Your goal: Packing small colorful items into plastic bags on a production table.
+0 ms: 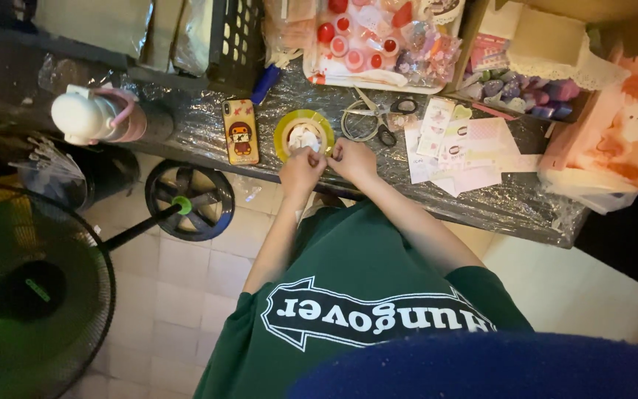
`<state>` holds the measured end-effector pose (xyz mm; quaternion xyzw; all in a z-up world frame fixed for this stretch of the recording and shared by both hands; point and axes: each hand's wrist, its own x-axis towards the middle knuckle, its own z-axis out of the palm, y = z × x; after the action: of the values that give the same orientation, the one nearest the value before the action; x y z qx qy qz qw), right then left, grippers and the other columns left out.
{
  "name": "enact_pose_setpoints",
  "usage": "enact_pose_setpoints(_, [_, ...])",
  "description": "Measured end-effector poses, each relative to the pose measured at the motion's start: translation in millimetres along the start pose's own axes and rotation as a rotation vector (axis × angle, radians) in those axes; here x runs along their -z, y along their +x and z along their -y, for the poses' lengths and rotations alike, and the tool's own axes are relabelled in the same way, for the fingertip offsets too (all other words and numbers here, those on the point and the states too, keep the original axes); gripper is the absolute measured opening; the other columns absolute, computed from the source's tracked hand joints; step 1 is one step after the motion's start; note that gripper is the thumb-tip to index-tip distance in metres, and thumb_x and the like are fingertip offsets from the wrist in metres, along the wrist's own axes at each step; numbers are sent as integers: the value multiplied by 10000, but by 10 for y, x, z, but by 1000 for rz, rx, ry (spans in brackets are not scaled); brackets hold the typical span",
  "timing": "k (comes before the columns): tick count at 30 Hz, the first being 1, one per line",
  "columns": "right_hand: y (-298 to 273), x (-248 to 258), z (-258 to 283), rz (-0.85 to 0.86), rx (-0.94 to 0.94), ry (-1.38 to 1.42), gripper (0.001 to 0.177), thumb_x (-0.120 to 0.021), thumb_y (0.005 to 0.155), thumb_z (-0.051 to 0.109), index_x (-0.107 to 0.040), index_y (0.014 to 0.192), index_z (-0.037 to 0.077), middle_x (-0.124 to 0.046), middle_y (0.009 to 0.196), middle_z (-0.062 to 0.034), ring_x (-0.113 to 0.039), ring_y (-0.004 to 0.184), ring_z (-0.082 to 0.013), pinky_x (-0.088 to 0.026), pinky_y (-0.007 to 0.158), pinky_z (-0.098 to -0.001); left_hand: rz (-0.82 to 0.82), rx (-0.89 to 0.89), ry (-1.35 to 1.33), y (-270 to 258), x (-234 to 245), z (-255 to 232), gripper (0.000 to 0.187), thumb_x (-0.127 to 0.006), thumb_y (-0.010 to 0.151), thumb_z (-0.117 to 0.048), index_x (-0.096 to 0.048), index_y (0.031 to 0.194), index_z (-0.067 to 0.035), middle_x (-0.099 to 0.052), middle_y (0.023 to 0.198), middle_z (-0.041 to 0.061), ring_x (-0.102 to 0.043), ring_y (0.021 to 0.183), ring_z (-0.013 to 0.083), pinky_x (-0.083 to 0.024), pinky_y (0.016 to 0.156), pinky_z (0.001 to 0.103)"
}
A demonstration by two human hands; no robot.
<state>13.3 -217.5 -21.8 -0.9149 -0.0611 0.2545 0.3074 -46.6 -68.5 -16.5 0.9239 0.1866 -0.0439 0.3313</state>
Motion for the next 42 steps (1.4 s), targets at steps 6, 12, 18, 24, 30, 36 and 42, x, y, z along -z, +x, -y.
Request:
enact_pose_setpoints(6, [-33,137,-137,-33,-42,-111,316,-842,745,429,-679,765,160,-713,751,-58,-702,740,-290,-538,635,-450,127,48,75,151,206,-73,315,-814,788,-410,-699,780,-117,-702,741,67,-697,693,285,-529,602,429])
enact_pose_setpoints(12, [-39,699,-1001,-237,29,229,279,-810,905,371,-682,873,125,-745,816,-35,-721,747,-182,-544,657,-353,136,-36,-26,322,382,-249,299,-825,801,-375,-702,808,-102,-712,753,64,-700,690,268,-528,635,400])
enact_pose_setpoints(18, [-173,1521,-2287,-559,36,464,97,-734,1004,104,-684,1051,35,-743,952,-44,-726,855,-103,-517,695,-247,49,-203,-245,354,278,-840,199,-786,886,-235,-683,897,-65,-708,797,75,-703,751,257,-533,700,385])
enact_pose_setpoints(24, [-553,2040,-2790,-702,-8,445,95,-758,1005,108,-753,1066,35,-731,887,-56,-638,773,-120,-485,695,-252,59,-304,-152,241,-85,-1152,111,-724,937,-209,-741,985,-110,-749,877,79,-706,792,292,-517,666,402])
enact_pose_setpoints(30, [-529,2318,-2854,-831,15,147,106,-750,987,99,-770,1080,52,-749,931,-96,-698,776,-202,-531,690,-335,19,-387,-167,261,-794,-985,126,-681,954,-210,-744,1039,-141,-758,989,95,-722,847,312,-565,723,409])
enact_pose_setpoints(36, [31,2481,-2689,-590,53,-144,194,-750,922,195,-773,1106,139,-729,1004,-128,-692,935,-331,-554,781,-492,127,-344,-115,167,-938,-1523,151,-722,904,-218,-749,1019,-124,-756,958,103,-724,875,316,-560,728,427])
enact_pose_setpoints(42, [575,2401,-2603,-391,-13,-354,440,-847,667,334,-788,1086,212,-757,975,-112,-704,921,-351,-525,718,-549,157,-231,-137,140,-1030,-1821,181,-732,888,-232,-740,1028,-118,-757,939,89,-726,879,303,-561,737,426])
